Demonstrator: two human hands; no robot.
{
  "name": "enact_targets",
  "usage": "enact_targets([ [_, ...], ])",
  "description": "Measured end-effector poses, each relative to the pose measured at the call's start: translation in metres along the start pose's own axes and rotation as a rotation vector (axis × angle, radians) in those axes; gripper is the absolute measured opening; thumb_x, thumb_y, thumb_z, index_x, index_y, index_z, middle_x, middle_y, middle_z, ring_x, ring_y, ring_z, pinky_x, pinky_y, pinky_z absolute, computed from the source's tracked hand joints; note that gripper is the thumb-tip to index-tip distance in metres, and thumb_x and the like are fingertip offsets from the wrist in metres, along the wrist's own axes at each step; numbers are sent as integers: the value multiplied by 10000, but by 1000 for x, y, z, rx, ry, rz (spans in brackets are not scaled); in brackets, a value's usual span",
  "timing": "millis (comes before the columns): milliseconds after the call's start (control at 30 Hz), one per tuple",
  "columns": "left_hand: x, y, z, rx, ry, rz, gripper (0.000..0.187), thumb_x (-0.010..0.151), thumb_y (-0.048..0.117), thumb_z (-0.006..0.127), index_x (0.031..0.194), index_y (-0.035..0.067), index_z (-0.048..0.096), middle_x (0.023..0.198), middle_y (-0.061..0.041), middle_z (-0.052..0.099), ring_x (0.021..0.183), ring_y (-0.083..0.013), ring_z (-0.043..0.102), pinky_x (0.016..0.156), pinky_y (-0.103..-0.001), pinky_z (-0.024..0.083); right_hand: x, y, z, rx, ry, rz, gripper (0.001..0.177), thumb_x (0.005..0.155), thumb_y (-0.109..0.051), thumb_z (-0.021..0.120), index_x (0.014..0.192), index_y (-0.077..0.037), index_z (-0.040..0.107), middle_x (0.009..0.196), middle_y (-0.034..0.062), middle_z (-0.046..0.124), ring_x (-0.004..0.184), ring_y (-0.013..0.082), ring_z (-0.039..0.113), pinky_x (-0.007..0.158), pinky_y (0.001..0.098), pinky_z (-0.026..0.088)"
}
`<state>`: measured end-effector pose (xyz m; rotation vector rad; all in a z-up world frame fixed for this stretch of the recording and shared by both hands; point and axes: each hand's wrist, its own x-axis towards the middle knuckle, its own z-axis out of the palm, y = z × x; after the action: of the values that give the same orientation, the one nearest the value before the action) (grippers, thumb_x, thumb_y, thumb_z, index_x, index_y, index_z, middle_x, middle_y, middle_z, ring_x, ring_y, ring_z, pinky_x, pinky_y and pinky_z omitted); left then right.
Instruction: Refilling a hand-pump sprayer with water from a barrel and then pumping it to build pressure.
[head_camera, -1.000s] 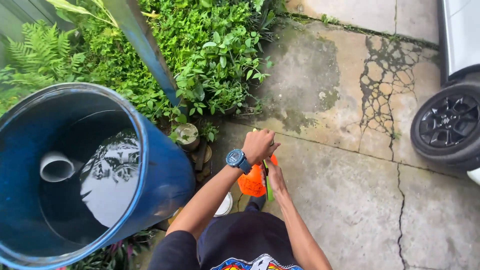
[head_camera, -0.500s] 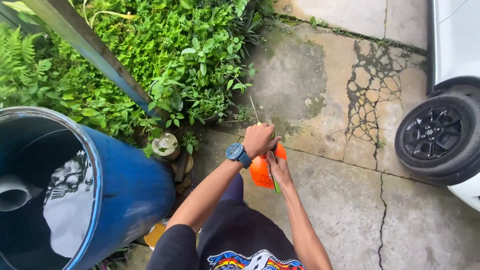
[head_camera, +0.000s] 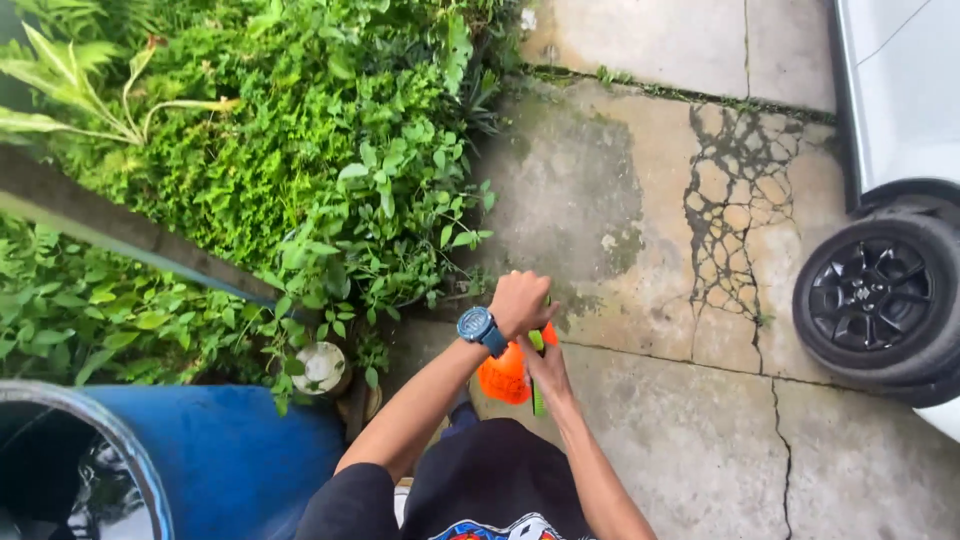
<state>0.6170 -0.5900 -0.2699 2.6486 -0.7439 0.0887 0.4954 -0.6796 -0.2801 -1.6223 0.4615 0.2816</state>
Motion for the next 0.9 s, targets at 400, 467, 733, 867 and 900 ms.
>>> enact_targets([
  [400,82,-18,-18,-103,-94,13,415,715,465,811,916,138,656,777,-125,670,726,-368,735,642,-452,590,64,-12,-9,143,37,51,643,1077,-597,408,841,-29,596,568,76,555,421,164,554,409,294,441],
  [467,102,-17,-22,-143,-104,-25,422,733,479,791,948,137,670,797,-148,673,756,-408,732,670,-485,591,78,-18,-20,141,9,51,676,1054,-642,433,862,-21,618,583,75,557,423,159,550,404,292,449],
  [733,179,16,-56,-131,-32,-115,365,757,422,796,929,119,686,811,-161,698,770,-413,736,685,-492,598,144,-36,-88,76,-84,13,671,1060,-621,451,860,-5,627,576,86,555,408,164,556,369,303,452],
  [867,226,32,-60,-139,35,-172,321,769,369,793,911,103,683,796,-169,705,742,-428,734,668,-494,594,186,-53,-127,59,-134,-11,669,1054,-620,482,851,-3,642,552,87,563,396,162,569,352,291,467],
  [900,238,39,-63,-138,39,-176,321,769,369,793,911,103,683,796,-169,705,742,-428,734,668,-494,594,193,-62,-136,55,-139,-13,669,1054,-620,482,851,-3,642,552,87,563,396,162,569,352,291,467],
])
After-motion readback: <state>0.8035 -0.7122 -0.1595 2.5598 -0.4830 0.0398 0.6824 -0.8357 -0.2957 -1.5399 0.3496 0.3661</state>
